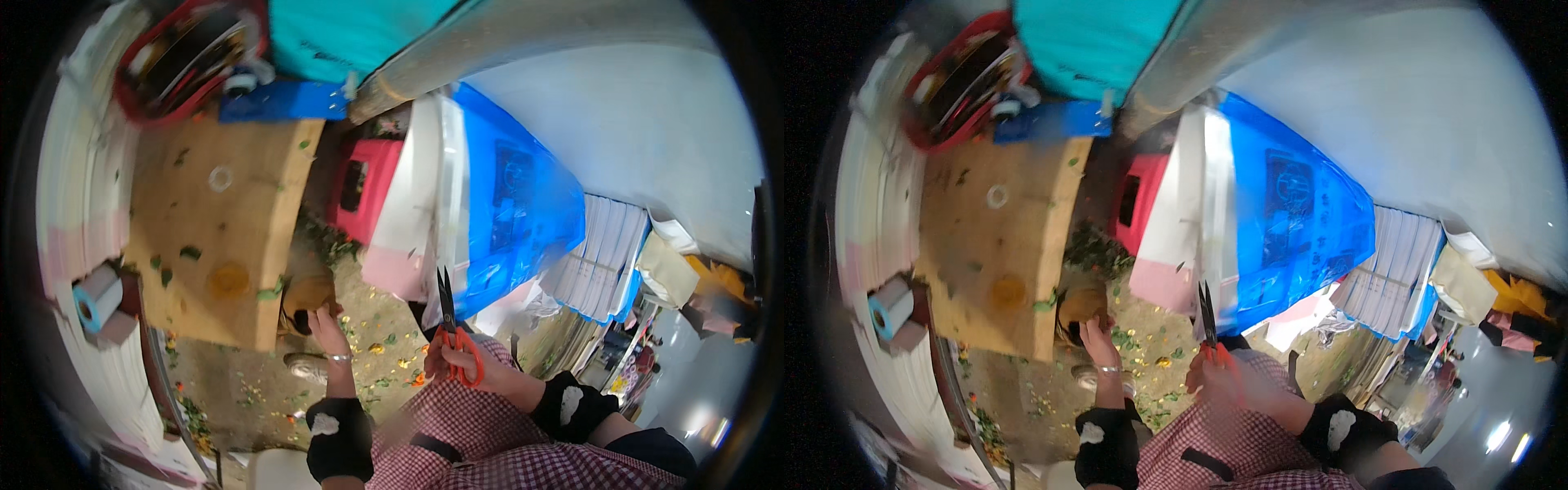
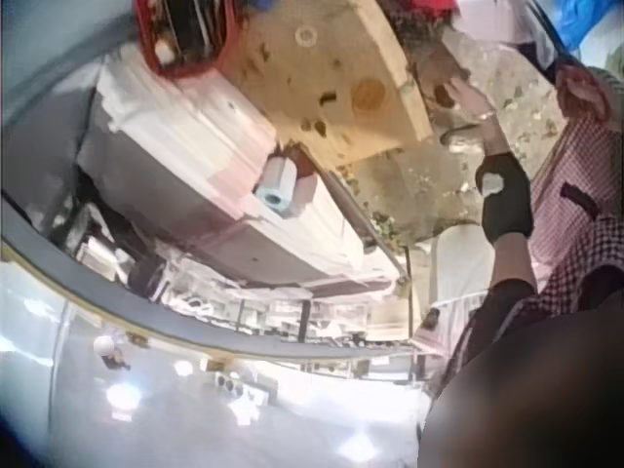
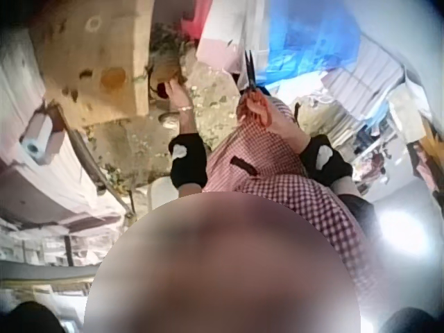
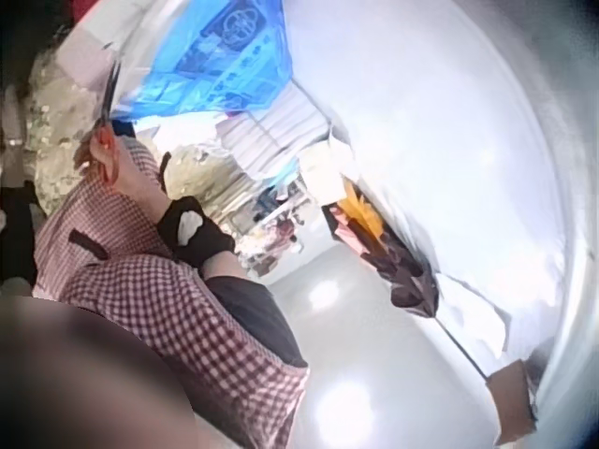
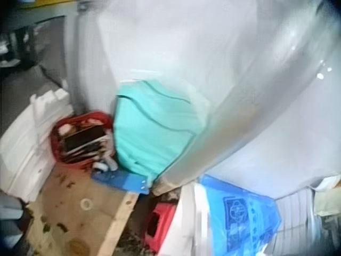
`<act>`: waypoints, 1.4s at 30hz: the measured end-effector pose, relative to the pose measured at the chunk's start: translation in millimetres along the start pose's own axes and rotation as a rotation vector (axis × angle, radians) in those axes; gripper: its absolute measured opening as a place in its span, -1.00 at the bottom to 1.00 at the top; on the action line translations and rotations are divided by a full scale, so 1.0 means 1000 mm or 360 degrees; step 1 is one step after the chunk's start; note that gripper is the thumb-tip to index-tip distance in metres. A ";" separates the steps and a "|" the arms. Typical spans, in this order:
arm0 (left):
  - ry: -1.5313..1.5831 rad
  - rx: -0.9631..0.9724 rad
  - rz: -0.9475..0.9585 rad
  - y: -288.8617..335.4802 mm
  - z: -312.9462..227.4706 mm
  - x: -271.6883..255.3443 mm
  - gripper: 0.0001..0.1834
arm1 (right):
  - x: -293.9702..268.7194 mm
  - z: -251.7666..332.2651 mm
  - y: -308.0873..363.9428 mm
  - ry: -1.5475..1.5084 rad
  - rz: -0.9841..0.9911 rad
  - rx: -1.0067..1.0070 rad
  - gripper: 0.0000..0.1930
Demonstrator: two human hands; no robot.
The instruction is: The person sits and uses orange-handled scissors to cut along the grooves of a brown shoe sole held in their left hand. The person repeatedly snips the sole while seated, with scattered flower petals visible on the floor.
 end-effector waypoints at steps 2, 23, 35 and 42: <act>0.0186 -0.0107 -0.0142 0.045 -0.003 -0.031 -0.76 | -0.004 -0.022 -0.005 0.0106 -0.0070 0.0134 -0.63; 0.0985 0.0427 -0.0326 0.310 -0.044 -0.154 -0.15 | 0.205 -0.088 -0.031 0.1745 0.1199 0.0863 -0.46; 0.1817 0.1327 -0.0355 0.258 -0.024 -0.027 -0.02 | 0.201 -0.019 -0.032 0.3023 0.1604 0.0757 -0.53; 0.1458 0.1388 -0.0633 0.258 -0.025 0.053 -0.03 | 0.231 0.094 0.020 0.3586 0.2455 -0.0894 -0.65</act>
Point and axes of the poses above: each hand's wrist, its own y-axis away from the middle knuckle, its own x-axis out of the palm, z = x × y, the point moved 6 cm from there along -y, towards the middle knuckle, and after that the axes turned 5 degrees about z, right-handed, at the moved point
